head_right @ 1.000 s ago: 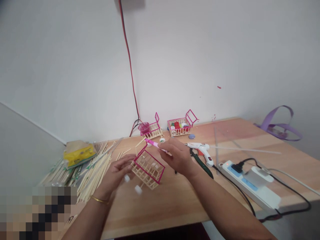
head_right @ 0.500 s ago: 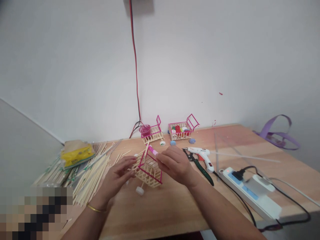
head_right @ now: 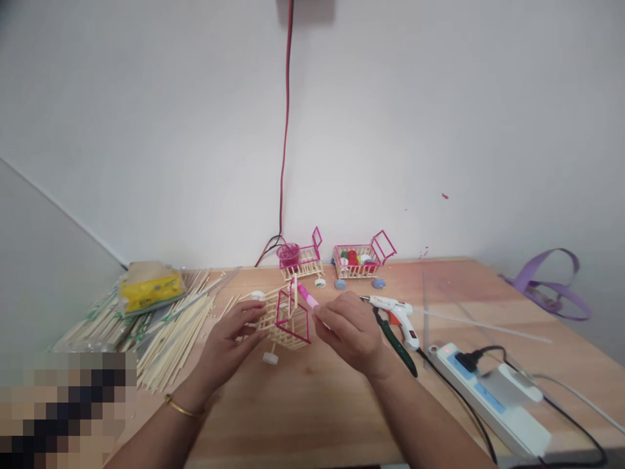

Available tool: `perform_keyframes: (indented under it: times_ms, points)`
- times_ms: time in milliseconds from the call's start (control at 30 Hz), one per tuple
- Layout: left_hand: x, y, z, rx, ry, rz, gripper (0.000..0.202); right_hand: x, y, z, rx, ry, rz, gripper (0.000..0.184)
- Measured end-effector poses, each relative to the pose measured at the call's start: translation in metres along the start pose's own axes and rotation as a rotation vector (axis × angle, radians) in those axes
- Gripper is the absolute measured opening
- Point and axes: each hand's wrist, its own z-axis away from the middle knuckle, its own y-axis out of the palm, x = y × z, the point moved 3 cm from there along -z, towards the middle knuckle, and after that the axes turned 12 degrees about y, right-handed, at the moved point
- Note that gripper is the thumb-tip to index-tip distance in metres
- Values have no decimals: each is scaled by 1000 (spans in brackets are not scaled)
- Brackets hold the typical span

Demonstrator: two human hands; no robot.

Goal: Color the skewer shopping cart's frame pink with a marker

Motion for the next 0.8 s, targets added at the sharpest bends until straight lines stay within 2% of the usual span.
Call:
perform_keyframes:
  times_ms: [67, 133, 267, 367, 600, 800]
  points:
    - [1, 0, 1, 4, -3, 1, 27, 0, -1, -1, -16, 12, -12, 43]
    - [1, 0, 1, 8, -6, 0, 27, -2, -2, -2, -4, 77, -58, 36]
    - [-1, -2, 1, -1, 42, -30, 26, -16, -6, 0, 16, 393, -131, 15]
    - [-4, -2, 0, 0, 95, -56, 27, -25, -9, 3, -12, 515, -123, 8]
    - [-5, -1, 1, 25, 168, -121, 31, -30, -10, 4, 31, 527, -155, 6]
    - [-4, -2, -1, 31, 198, -160, 31, -29, -17, 1, 136, 476, -255, 5]
